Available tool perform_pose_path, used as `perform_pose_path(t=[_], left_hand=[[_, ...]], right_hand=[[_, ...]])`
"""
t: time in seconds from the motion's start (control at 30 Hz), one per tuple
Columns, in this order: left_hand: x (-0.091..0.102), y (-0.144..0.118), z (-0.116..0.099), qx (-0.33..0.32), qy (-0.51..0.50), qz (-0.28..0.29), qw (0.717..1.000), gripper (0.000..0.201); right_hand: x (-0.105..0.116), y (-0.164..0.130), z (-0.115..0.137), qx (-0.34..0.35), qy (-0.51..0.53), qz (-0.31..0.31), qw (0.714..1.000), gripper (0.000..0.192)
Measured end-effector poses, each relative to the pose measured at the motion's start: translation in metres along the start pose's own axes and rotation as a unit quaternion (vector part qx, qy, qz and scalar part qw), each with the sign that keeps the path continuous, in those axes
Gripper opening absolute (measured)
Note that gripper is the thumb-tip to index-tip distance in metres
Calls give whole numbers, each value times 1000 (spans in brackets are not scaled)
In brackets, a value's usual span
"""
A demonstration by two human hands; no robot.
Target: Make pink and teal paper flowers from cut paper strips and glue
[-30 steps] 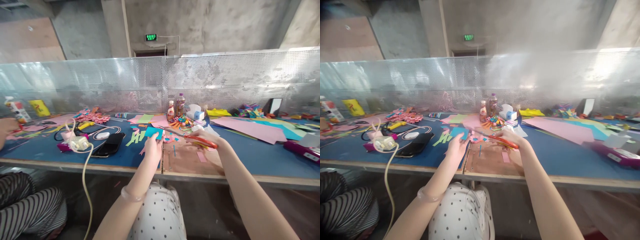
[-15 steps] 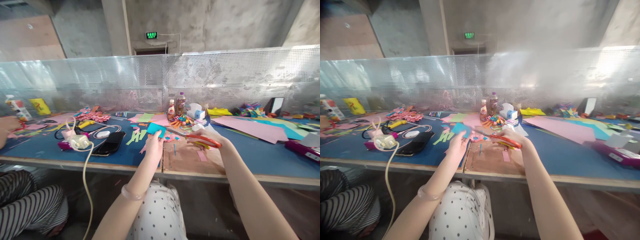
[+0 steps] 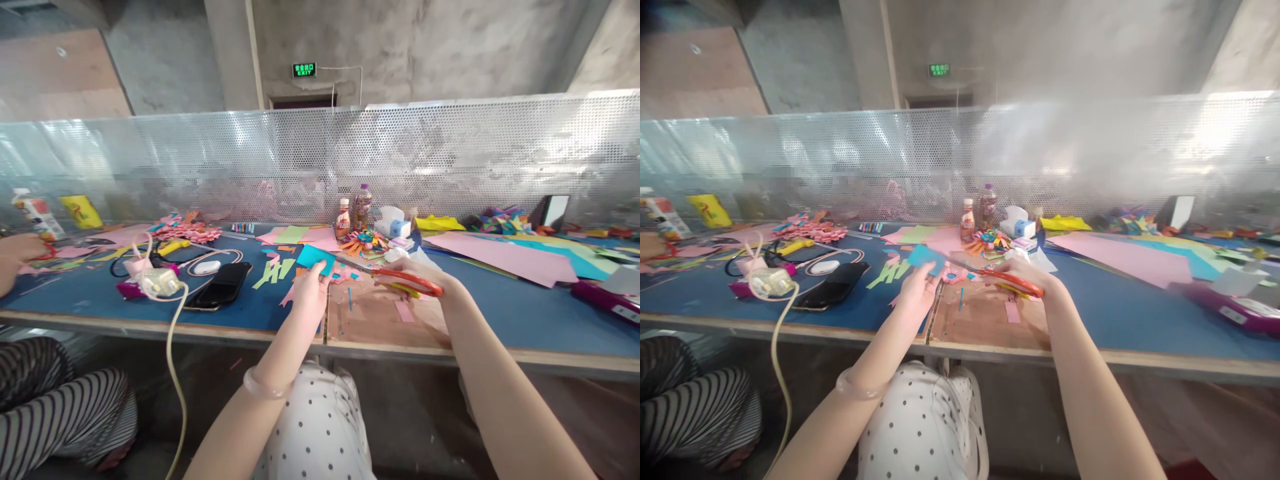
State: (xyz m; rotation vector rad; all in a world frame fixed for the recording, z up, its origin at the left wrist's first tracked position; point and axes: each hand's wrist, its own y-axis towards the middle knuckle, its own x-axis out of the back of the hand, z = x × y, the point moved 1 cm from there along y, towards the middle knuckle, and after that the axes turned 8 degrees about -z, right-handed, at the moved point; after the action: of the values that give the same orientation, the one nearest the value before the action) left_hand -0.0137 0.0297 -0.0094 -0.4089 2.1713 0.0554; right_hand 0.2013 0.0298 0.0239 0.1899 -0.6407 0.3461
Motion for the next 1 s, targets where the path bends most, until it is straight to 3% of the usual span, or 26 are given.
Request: perform_pose_path(t=[0.4, 1.0], left_hand=[[1, 2, 1, 11, 13, 4, 1000, 16], [1, 5, 3, 17, 6, -17, 1000, 18]], right_hand=[[-1, -1, 1, -24, 23, 6, 999, 34], [0, -1, 0, -1, 27, 30, 999, 31]])
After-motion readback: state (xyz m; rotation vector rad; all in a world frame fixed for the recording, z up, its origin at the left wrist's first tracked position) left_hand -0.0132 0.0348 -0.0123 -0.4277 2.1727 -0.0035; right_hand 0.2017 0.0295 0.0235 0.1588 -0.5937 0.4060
